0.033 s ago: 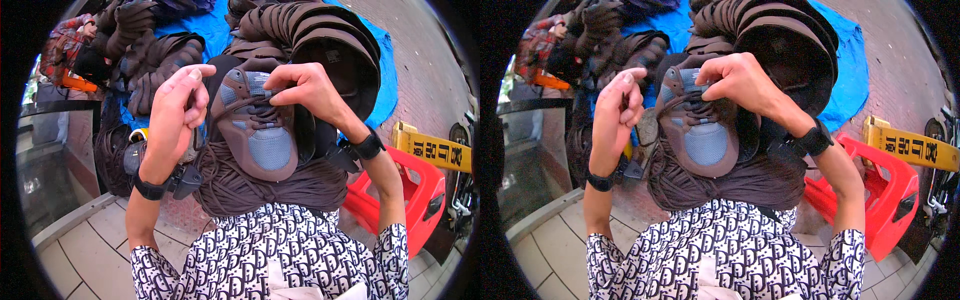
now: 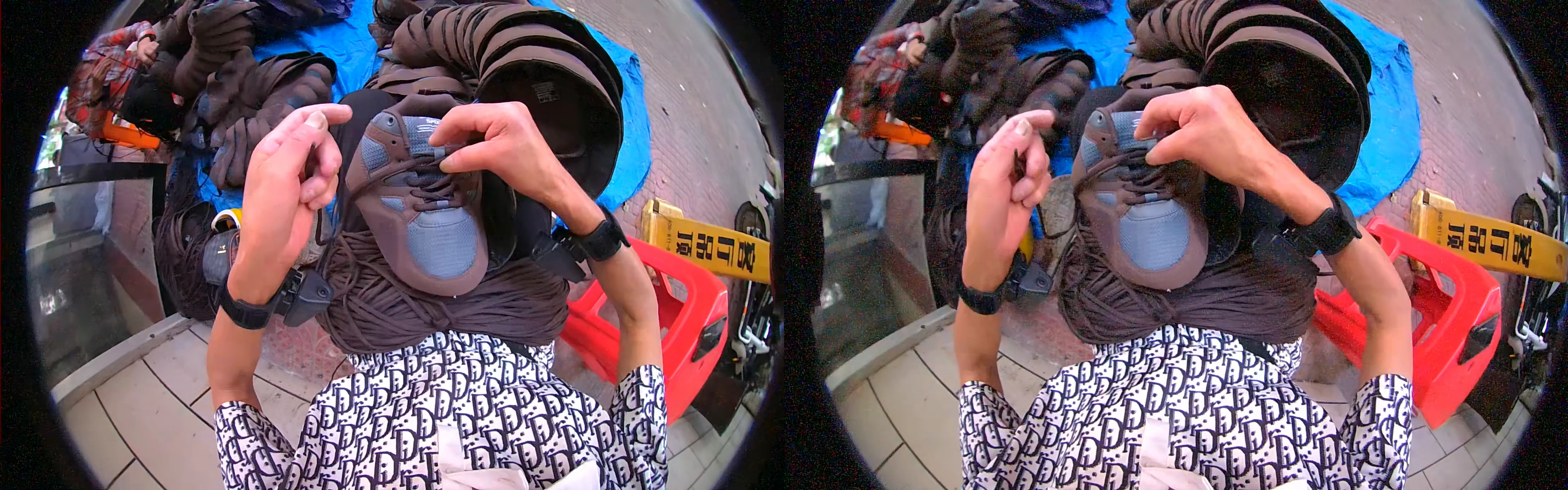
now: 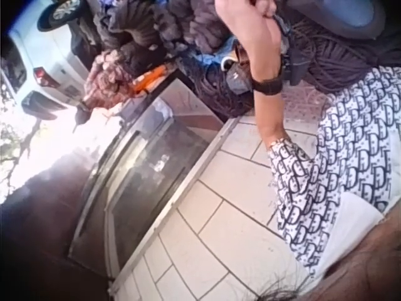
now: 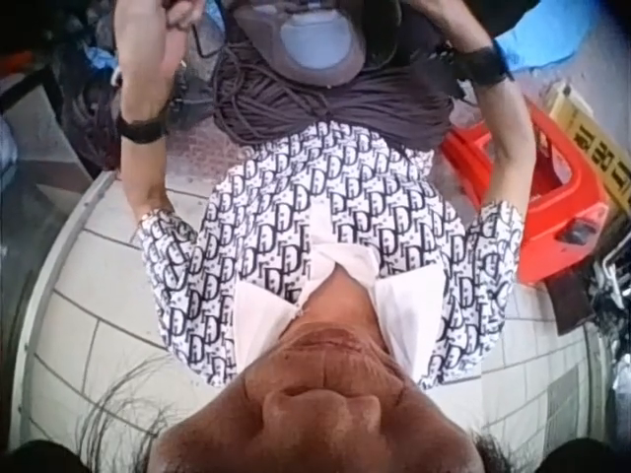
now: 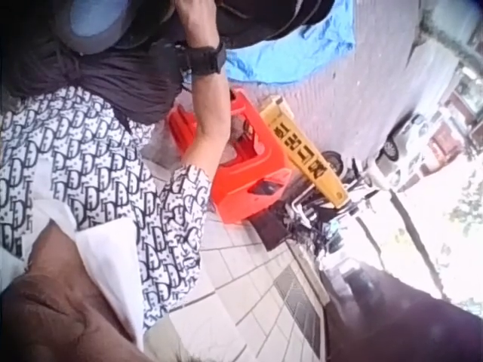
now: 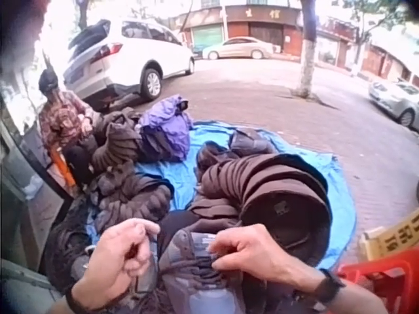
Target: Lacing a brown and blue athletic shoe while sitting outdoors.
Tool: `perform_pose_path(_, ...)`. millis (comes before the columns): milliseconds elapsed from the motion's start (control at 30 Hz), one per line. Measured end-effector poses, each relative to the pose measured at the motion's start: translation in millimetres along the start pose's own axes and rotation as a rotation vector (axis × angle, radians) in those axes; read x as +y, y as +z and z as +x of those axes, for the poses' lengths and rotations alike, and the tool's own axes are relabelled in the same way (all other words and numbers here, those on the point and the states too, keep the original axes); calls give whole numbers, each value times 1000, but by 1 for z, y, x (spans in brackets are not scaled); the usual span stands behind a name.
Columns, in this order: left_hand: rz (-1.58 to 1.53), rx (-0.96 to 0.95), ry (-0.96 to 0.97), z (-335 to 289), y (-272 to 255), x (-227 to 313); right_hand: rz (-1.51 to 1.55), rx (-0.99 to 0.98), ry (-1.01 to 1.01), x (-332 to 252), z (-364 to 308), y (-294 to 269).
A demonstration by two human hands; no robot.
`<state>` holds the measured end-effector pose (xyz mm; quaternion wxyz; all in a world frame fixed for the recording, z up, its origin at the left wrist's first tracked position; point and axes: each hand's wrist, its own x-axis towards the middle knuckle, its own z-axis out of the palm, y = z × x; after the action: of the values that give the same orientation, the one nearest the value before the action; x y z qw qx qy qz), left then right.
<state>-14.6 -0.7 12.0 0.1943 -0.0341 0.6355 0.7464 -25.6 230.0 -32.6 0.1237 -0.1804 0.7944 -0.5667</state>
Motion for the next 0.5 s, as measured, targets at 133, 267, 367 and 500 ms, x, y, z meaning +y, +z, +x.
perform_pose_path(133, -187, 3, 25, 3, -6, 6, -37, 25, -37, 3, 2, -2)
perform_pose_path(267, -251, 123, 28, 9, 2, -2, -71, -18, 8, 4, 4, 0)
perform_pose_path(367, 17, 70, 69, 6, 11, -5, -88, -70, -66, 12, 1, 1)
perform_pose_path(500, 857, -127, 611, 2, 31, -29, -420, 63, -272, 18, 0, -1)
